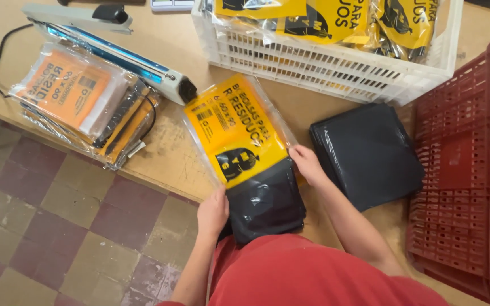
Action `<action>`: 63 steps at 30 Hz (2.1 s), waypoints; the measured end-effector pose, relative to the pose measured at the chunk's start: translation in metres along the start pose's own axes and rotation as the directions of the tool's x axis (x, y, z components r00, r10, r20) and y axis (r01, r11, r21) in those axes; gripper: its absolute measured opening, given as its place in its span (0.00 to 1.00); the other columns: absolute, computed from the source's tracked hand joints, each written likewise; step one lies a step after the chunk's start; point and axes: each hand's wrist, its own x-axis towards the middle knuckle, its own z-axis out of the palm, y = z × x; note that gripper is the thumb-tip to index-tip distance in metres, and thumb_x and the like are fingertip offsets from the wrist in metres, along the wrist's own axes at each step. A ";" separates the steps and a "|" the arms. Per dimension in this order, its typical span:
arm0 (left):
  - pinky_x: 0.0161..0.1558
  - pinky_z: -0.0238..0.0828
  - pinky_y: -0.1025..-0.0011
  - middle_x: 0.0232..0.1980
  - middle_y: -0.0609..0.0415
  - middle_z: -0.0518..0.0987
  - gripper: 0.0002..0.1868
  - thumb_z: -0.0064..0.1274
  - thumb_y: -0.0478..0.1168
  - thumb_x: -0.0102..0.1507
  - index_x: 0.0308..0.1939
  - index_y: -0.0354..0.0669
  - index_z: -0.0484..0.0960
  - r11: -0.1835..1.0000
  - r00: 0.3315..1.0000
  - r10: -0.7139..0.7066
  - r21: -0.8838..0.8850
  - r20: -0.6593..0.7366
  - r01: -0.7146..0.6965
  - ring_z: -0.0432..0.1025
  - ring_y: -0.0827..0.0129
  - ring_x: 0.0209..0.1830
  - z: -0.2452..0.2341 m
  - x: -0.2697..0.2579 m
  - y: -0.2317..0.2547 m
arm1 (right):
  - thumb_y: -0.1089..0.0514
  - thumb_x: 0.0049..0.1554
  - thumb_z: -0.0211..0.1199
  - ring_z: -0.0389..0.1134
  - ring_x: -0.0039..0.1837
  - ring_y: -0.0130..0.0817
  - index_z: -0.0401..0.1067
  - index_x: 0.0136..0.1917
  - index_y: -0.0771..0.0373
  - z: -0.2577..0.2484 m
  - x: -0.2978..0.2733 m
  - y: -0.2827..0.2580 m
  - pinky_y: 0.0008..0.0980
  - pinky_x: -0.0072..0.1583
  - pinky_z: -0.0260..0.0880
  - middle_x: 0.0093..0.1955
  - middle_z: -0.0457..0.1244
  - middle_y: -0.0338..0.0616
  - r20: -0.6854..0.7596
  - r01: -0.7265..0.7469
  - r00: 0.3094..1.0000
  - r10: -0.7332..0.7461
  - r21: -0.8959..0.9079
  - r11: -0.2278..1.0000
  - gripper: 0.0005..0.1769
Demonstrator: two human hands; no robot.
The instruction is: The person places folded black plastic bags into yellow-labeled clear packaging sleeves, then puts the sealed packages into a white crate. The person then picks up a red basket, moves toward a machine, and unplugs a power cord.
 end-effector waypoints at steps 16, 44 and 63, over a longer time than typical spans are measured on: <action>0.27 0.62 0.59 0.34 0.54 0.79 0.10 0.51 0.37 0.60 0.45 0.48 0.78 0.887 0.997 0.025 -0.459 -0.070 -0.055 0.70 0.58 0.33 -0.137 0.004 0.048 | 0.56 0.61 0.56 0.65 0.40 0.23 0.69 0.33 0.59 -0.042 -0.158 -0.043 0.24 0.46 0.65 0.34 0.66 0.37 0.338 0.080 0.936 -0.099 0.068 0.994 0.15; 0.39 0.80 0.67 0.44 0.58 0.83 0.08 0.54 0.37 0.63 0.45 0.52 0.83 0.745 0.700 0.666 0.266 -0.257 -0.611 0.77 0.64 0.46 -0.279 0.383 0.180 | 0.55 0.42 0.71 0.63 0.62 0.43 0.69 0.58 0.55 -0.103 -0.070 0.046 0.39 0.55 0.71 0.58 0.62 0.44 -0.119 0.061 0.814 -0.568 -0.956 0.288 0.29; 0.59 0.66 0.66 0.54 0.53 0.80 0.17 0.54 0.45 0.61 0.53 0.48 0.77 0.683 0.838 0.069 -0.638 0.541 0.356 0.74 0.61 0.56 0.053 0.185 0.129 | 0.43 0.61 0.62 0.57 0.73 0.48 0.74 0.56 0.47 -0.066 -0.094 0.103 0.58 0.68 0.44 0.57 0.65 0.39 0.412 0.749 0.479 -0.775 -0.652 0.116 0.13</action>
